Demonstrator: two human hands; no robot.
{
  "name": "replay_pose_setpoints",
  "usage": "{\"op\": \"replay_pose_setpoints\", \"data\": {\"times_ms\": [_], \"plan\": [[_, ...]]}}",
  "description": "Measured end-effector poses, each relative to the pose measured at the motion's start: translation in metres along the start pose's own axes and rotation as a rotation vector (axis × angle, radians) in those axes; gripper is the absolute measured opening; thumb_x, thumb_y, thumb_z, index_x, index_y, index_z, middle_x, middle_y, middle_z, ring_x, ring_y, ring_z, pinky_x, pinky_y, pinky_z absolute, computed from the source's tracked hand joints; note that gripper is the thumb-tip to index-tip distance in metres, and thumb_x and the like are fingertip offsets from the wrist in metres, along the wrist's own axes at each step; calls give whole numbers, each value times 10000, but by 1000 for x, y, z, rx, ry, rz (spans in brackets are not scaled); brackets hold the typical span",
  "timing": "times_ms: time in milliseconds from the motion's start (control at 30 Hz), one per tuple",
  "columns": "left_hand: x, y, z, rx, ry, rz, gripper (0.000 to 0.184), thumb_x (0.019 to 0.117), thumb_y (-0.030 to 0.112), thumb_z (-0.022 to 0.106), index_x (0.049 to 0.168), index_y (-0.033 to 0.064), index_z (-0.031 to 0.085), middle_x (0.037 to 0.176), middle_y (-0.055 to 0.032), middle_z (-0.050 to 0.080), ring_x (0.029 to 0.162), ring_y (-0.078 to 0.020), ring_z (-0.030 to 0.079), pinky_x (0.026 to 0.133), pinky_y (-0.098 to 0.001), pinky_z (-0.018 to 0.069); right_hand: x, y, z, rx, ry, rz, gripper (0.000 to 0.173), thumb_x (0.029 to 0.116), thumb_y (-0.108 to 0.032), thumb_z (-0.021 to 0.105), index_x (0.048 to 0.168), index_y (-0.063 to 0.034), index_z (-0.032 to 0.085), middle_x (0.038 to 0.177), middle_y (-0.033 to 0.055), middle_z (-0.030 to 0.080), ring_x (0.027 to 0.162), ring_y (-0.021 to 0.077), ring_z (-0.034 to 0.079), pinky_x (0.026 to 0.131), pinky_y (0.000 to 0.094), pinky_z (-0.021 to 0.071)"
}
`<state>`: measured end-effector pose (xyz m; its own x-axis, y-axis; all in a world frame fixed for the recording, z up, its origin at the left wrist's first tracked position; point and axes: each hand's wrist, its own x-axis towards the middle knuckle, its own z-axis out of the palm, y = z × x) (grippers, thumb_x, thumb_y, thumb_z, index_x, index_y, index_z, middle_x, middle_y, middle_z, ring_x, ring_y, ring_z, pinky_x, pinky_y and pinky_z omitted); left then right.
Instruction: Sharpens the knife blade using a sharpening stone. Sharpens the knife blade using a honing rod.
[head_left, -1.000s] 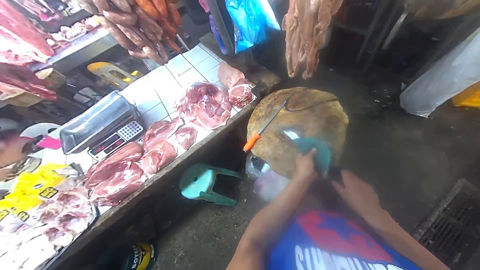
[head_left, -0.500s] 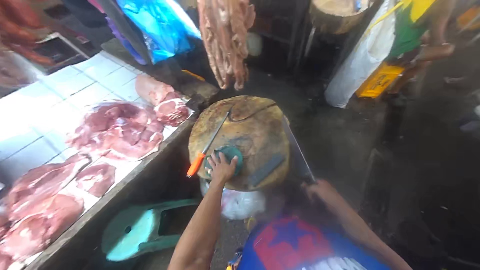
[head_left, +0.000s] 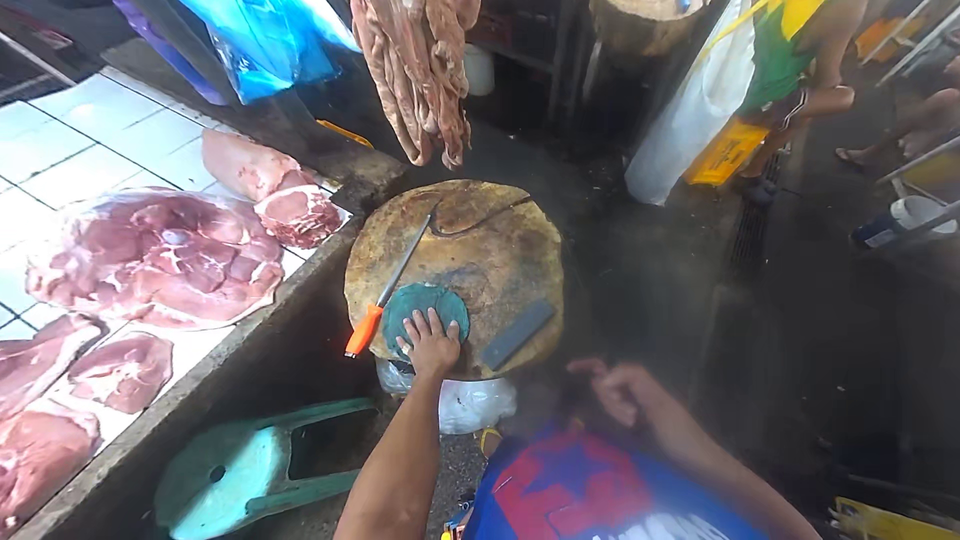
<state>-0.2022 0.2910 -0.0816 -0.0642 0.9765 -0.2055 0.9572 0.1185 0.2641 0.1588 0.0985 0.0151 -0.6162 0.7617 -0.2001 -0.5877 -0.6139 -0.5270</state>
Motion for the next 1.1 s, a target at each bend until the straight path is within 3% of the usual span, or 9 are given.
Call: {"op": "replay_pose_setpoints", "data": {"times_ms": [200,400,467,533,633,700,767,900,1100], "plan": [[-4,0,3,44,-11,-19,770,1059,589,209,1657,109,135,1731,-163,7,1589,-405,-39,1218,-697,-11,3,7,-8,30,-32,7,594,940,-247,561,1507,-87,483,628,-17,562,417,86,534,395,240,488],[-30,-3,-9,58,-69,29,863,1028,675,223,1631,57,232,1716,-176,137,1591,-400,36,1234,-678,8,9,6,-7,3,35,9,569,943,-279,557,1483,-102,517,633,-17,555,415,84,525,393,242,487],[-38,4,-36,50,-142,32,832,1024,689,223,1559,85,426,1652,-160,346,1577,-393,160,1222,-711,0,10,1,6,-138,231,4,465,976,-351,549,1355,-92,621,643,-7,576,412,82,516,390,248,489],[-35,2,-67,-40,-120,32,714,1039,652,287,1367,139,660,1456,-108,610,1521,-339,346,1252,-668,32,14,-4,22,-377,525,-11,379,1028,-337,502,1210,-48,669,687,26,626,440,106,526,408,277,500],[-3,-25,-90,-172,85,45,512,1076,435,413,1328,70,667,1450,-159,593,1448,-356,447,1205,-591,316,19,-5,22,-824,910,-85,293,1014,-315,643,1070,-32,695,731,44,684,552,141,616,524,322,552],[23,-48,-94,-141,145,-42,449,1070,348,445,1327,45,654,1460,-206,562,1378,-394,513,1111,-596,434,14,-1,14,-1116,1098,-27,359,979,-403,678,1089,-63,708,825,85,698,728,216,675,708,450,576],[39,-66,-99,-54,59,-111,428,1003,271,541,1338,21,632,1434,-268,554,1331,-453,532,1047,-642,468,6,7,10,-1297,1232,104,433,991,-473,641,1156,-77,701,940,157,718,894,328,703,841,595,557],[51,-75,-109,158,-79,-70,472,947,233,635,1379,53,574,1266,-254,665,1188,-447,639,946,-631,533,-21,35,16,-1333,1415,222,449,960,-499,662,1180,-111,718,1026,173,744,1005,374,711,889,623,544],[76,-85,-117,157,-118,-159,429,879,366,682,1090,-7,701,1140,-231,717,1103,-390,693,882,-594,568,-57,99,17,-1088,1609,254,502,966,-507,634,1197,-66,700,1104,213,730,1090,412,688,928,633,523]]}}
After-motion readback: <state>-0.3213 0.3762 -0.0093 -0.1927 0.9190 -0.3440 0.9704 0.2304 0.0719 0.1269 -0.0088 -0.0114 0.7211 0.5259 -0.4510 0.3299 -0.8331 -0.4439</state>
